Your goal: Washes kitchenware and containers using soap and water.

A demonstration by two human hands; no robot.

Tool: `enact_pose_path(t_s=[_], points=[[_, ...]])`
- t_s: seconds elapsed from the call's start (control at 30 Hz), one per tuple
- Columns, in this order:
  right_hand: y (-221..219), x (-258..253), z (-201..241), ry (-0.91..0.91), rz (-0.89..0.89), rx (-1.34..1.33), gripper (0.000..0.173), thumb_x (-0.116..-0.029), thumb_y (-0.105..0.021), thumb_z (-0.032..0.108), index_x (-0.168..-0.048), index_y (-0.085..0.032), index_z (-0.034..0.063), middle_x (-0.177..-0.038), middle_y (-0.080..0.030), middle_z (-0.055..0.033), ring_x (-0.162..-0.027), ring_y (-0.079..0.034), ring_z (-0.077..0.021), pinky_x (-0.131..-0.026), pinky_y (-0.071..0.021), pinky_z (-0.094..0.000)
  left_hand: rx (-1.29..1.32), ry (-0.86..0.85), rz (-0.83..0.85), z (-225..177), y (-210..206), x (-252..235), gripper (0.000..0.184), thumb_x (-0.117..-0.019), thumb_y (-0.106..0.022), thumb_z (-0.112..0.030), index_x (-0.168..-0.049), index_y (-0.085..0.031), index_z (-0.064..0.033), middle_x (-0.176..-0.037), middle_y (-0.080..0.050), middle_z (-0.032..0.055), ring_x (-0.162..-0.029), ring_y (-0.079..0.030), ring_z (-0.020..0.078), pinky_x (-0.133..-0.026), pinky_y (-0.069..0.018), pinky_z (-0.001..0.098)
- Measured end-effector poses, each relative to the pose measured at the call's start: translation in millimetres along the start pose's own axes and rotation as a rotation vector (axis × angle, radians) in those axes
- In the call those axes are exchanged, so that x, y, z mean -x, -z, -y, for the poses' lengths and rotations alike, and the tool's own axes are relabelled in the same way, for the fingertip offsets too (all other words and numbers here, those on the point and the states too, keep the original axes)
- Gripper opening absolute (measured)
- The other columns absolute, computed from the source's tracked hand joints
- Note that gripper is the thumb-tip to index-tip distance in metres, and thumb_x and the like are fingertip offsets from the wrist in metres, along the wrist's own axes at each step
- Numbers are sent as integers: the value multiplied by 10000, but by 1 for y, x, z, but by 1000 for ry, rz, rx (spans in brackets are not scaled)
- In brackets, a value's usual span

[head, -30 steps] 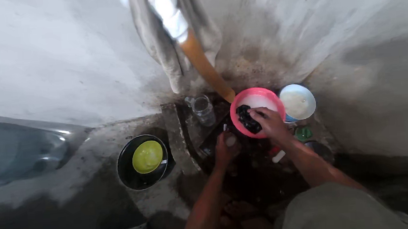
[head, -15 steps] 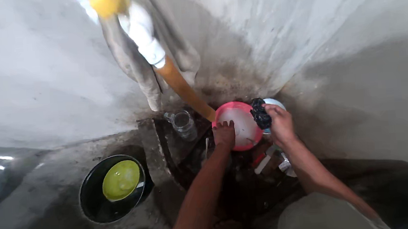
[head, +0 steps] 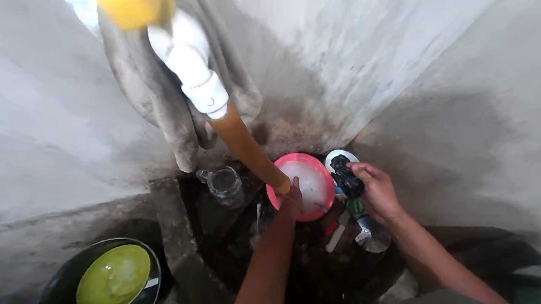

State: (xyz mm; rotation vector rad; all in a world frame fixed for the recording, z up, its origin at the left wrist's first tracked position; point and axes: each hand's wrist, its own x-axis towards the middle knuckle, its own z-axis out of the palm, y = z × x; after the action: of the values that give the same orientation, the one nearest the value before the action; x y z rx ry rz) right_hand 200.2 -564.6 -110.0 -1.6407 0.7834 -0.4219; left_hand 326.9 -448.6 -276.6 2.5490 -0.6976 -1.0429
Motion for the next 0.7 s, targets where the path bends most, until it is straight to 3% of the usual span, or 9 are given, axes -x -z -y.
enact_pose_path(t_s=[0.07,0.13,0.27,0.33,0.4,0.47,0.53,0.6,0.7], points=[[0,2,4,-7,3,-34,241,-1062,-545,215,-1137,-712,58,-1101,-726,-101,-988,-705,-223,-839,-609,-434,151,-102,14,8,9,2,936,-915,-734,-320,-1621,-153,-124,-1405,-527,308,-1233,-591,464,-1000,-497,629],[-1,0,7,-6,-4,-54,250,-1065,-535,225,-1150,-708,65,-1115,-723,-98,-1008,-701,-222,-865,-603,-446,267,-174,4,6,20,6,910,-934,-722,-417,-1609,-182,-134,-1433,-515,291,-1248,-592,443,-1023,-496,612],[-4,-4,11,2,-9,-137,278,-1073,-523,254,-1172,-705,69,-1101,-718,-100,-1000,-696,-223,-872,-594,-465,18,-216,-100,-11,51,35,857,-921,-702,-480,-1604,-299,-155,-1374,-573,263,-1248,-587,429,-1007,-495,611],[-5,-6,13,-5,-23,-184,296,-1071,-539,298,-1196,-699,82,-1118,-718,-91,-1005,-696,-217,-873,-593,-461,-163,-208,-162,-19,71,58,785,-896,-736,-460,-1561,-419,-186,-1363,-588,251,-1273,-561,439,-1007,-480,624],[-3,-9,10,-16,-26,-228,351,-1017,-646,334,-1262,-660,83,-1173,-698,-98,-1035,-690,-226,-886,-595,-454,-296,-230,-233,-24,89,81,694,-860,-768,-360,-1492,-522,-213,-1339,-610,225,-1281,-550,432,-1002,-468,630],[-2,-10,0,-45,2,-236,512,-918,-783,248,-1360,-601,66,-1240,-669,-129,-1080,-684,-247,-914,-601,-456,-358,-278,-317,-23,100,101,662,-820,-785,-234,-1447,-578,-272,-1341,-616,185,-1295,-527,414,-1020,-448,618],[-8,-7,-12,-93,25,-236,531,-875,-805,120,-1362,-604,57,-1238,-670,-145,-1075,-685,-259,-900,-605,-458,-350,-331,-392,-18,107,120,663,-819,-781,-179,-1434,-587,-333,-1339,-620,137,-1297,-516,393,-1008,-466,593],[-21,0,-23,-100,51,-203,433,-921,-756,134,-1325,-628,46,-1205,-685,-152,-1047,-698,-261,-881,-615,-462,-229,-381,-435,-11,108,138,650,-830,-792,-208,-1431,-586,-348,-1319,-628,102,-1274,-531,373,-979,-513,563],[-44,24,-26,-65,205,-23,400,-1067,-542,359,-1301,-646,52,-1199,-692,-160,-1092,-686,-250,-951,-578,-479,12,-369,-470,-4,89,164,655,-851,-818,-280,-1453,-562,-267,-1393,-580,144,-1292,-528,388,-1034,-503,540]])
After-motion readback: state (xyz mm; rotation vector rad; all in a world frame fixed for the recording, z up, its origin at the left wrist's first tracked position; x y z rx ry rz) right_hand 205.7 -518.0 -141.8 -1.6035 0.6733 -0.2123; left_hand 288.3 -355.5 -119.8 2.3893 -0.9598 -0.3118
